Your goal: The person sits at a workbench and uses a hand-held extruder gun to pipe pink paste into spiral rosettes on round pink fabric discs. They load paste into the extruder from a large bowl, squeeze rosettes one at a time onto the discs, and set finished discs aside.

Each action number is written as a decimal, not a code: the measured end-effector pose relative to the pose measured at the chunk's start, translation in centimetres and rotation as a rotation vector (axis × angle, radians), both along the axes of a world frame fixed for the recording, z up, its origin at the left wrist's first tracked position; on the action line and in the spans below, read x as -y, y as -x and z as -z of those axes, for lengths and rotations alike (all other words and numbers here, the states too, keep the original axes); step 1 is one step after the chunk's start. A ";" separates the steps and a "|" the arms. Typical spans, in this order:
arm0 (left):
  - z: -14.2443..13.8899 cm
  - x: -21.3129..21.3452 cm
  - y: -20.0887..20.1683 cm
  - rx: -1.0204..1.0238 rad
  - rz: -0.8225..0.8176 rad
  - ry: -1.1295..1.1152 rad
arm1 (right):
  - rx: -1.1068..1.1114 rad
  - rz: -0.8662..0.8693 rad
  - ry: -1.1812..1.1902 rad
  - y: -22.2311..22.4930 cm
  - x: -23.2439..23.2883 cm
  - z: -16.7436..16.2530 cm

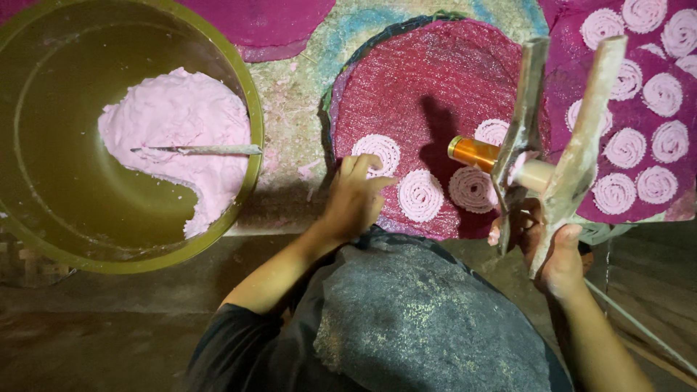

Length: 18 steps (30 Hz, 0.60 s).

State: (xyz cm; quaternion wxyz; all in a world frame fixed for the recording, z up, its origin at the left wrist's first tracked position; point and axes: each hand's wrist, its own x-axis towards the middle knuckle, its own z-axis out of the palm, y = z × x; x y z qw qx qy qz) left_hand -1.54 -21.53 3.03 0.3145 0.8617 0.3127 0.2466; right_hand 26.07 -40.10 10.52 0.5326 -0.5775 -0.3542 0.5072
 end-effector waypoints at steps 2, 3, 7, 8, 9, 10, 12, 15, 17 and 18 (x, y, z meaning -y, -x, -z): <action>-0.4 -1.4 -1.0 0.062 0.002 0.055 | 0.091 -0.054 0.044 -1.2 -0.4 0.3; -0.6 -2.7 -2.1 0.112 0.000 0.086 | 0.077 -0.094 0.077 -1.9 -0.8 0.4; -1.9 -8.7 -7.8 1.020 0.442 1.192 | 0.036 -0.311 0.293 -4.2 -2.5 0.3; -2.2 -9.9 -9.3 1.192 0.704 1.308 | 0.033 -0.378 0.363 -4.7 -2.8 -0.1; -2.5 -10.1 -10.5 1.250 0.750 1.371 | -0.022 -0.340 0.477 -5.1 -3.3 -0.5; -2.8 -10.1 -11.8 1.308 0.796 1.435 | -0.078 -0.299 0.591 -5.4 -3.7 -1.0; -3.1 -10.1 -14.3 1.446 0.861 1.505 | -0.083 -0.284 0.694 -6.6 -4.7 -2.2; -2.9 -10.3 -16.8 1.626 0.826 1.563 | 0.172 -0.366 0.665 -9.0 -6.3 -4.3; -2.4 -11.1 -17.9 1.673 0.687 1.637 | 0.495 -0.426 0.639 -9.7 -7.5 -4.6; -2.1 -11.7 -18.1 1.680 0.689 1.624 | 0.545 -0.410 0.612 -9.6 -8.0 -4.4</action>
